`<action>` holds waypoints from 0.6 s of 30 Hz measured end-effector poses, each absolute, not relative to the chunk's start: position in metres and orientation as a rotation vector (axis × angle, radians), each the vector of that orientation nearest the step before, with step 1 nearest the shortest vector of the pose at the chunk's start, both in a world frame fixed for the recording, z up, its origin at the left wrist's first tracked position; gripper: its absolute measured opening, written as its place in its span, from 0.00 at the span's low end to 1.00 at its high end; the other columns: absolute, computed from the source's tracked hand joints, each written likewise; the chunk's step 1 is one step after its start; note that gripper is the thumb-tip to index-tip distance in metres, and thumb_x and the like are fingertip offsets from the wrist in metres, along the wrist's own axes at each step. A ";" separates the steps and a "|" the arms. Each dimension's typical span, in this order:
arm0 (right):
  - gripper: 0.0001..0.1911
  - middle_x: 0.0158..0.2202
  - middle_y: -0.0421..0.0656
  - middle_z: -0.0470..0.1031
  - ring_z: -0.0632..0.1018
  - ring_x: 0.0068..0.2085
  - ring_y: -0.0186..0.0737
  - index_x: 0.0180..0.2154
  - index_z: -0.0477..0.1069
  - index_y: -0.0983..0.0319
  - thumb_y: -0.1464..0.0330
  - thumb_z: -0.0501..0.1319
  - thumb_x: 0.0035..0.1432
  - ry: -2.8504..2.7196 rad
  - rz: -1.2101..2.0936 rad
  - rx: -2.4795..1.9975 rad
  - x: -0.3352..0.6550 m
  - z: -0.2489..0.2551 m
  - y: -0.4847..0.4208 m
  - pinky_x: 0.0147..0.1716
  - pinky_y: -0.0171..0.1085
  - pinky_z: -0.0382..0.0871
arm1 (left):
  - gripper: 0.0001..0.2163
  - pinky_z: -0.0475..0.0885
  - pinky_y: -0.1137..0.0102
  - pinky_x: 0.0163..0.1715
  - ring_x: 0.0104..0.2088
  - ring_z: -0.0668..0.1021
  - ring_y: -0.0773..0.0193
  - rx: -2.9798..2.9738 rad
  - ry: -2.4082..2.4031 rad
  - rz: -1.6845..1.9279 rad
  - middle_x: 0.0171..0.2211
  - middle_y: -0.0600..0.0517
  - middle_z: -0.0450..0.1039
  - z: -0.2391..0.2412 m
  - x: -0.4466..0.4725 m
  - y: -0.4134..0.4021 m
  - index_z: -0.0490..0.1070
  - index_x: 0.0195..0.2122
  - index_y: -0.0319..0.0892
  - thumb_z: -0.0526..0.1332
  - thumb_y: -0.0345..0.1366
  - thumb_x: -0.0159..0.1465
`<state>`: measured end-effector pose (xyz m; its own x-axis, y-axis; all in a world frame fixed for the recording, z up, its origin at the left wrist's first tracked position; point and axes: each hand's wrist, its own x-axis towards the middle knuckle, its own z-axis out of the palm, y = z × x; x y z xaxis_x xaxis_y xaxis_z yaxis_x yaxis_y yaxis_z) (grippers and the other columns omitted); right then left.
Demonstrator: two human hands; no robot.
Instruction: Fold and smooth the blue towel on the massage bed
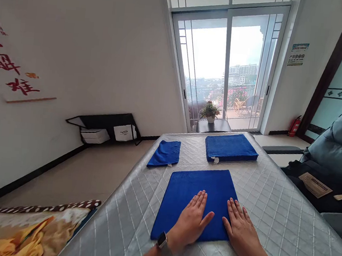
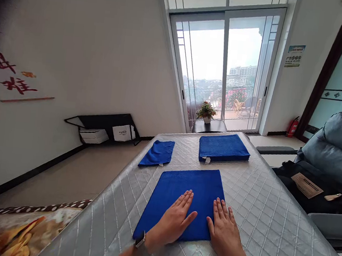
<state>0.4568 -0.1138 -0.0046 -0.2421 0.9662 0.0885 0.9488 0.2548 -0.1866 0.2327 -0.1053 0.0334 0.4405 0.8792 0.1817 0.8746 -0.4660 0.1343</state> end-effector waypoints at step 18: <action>0.35 0.73 0.46 0.48 0.48 0.74 0.47 0.70 0.55 0.67 0.57 0.42 0.69 -2.343 0.057 -1.735 0.464 -0.023 -0.111 0.71 0.52 0.44 | 0.35 0.54 0.54 0.70 0.73 0.50 0.53 2.460 1.816 0.226 0.74 0.42 0.44 0.009 0.177 -0.130 0.42 0.74 0.37 0.38 0.56 0.74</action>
<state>0.4639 -0.1112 -0.0227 -0.2754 0.9484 0.1570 0.9397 0.3000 -0.1640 0.1766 -0.1297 0.0088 0.2886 0.9546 0.0734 0.9434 -0.2966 0.1481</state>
